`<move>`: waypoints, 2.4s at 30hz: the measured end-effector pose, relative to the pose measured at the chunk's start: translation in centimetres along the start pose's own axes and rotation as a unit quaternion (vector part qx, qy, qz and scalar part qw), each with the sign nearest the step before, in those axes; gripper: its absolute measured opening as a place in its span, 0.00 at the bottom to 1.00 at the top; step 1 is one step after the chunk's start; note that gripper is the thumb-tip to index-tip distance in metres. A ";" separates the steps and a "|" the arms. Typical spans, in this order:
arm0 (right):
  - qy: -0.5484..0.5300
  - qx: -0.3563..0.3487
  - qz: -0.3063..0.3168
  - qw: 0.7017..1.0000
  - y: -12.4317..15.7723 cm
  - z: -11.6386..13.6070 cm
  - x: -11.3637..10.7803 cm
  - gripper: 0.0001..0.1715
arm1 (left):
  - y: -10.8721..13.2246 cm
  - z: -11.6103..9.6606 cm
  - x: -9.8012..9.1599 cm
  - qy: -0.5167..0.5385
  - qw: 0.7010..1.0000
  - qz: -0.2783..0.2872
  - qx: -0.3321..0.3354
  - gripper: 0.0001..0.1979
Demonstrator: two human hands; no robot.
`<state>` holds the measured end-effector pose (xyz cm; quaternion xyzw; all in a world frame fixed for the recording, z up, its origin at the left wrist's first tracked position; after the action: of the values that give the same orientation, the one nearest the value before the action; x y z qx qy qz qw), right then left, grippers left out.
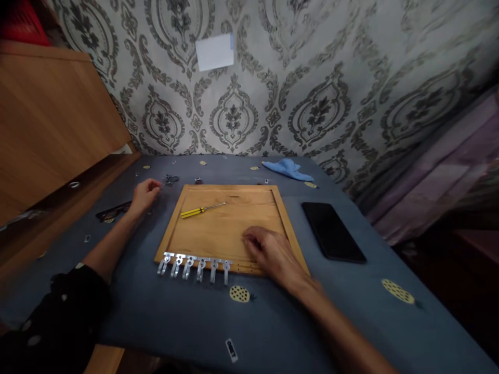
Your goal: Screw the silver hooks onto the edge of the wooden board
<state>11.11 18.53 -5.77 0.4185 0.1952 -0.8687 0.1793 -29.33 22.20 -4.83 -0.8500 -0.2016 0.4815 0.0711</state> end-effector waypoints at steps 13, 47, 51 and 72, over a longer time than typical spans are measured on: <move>0.014 -0.075 -0.025 0.997 0.9 1.7 -0.3 0.15 | -5.3 0.9 1.0 -0.085 0.996 0.002 0.037 0.19; 0.059 -0.103 -0.008 0.993 1.1 2.0 0.5 0.16 | -5.0 1.6 2.2 -0.082 0.966 0.224 0.105 0.19; 0.064 -0.112 -0.017 0.992 1.1 2.1 0.4 0.17 | -6.9 1.9 1.2 -0.135 0.975 0.154 0.082 0.19; 0.033 -0.100 0.001 0.994 1.2 2.1 0.2 0.17 | -7.7 1.3 1.4 -0.254 0.946 0.137 0.148 0.18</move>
<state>10.19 16.43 -4.93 0.4275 0.2864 -0.8302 0.2145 -31.90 29.64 -4.15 -0.6987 -0.0214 0.7110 0.0760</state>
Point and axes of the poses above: each hand's wrist, its own y-axis away from the middle knuckle, its own x-axis out of the palm, z = x × y, the point moved 10 cm from there along -y, towards the middle knuckle, and after that the axes turned 10 degrees about x, right-handed, at the moved point
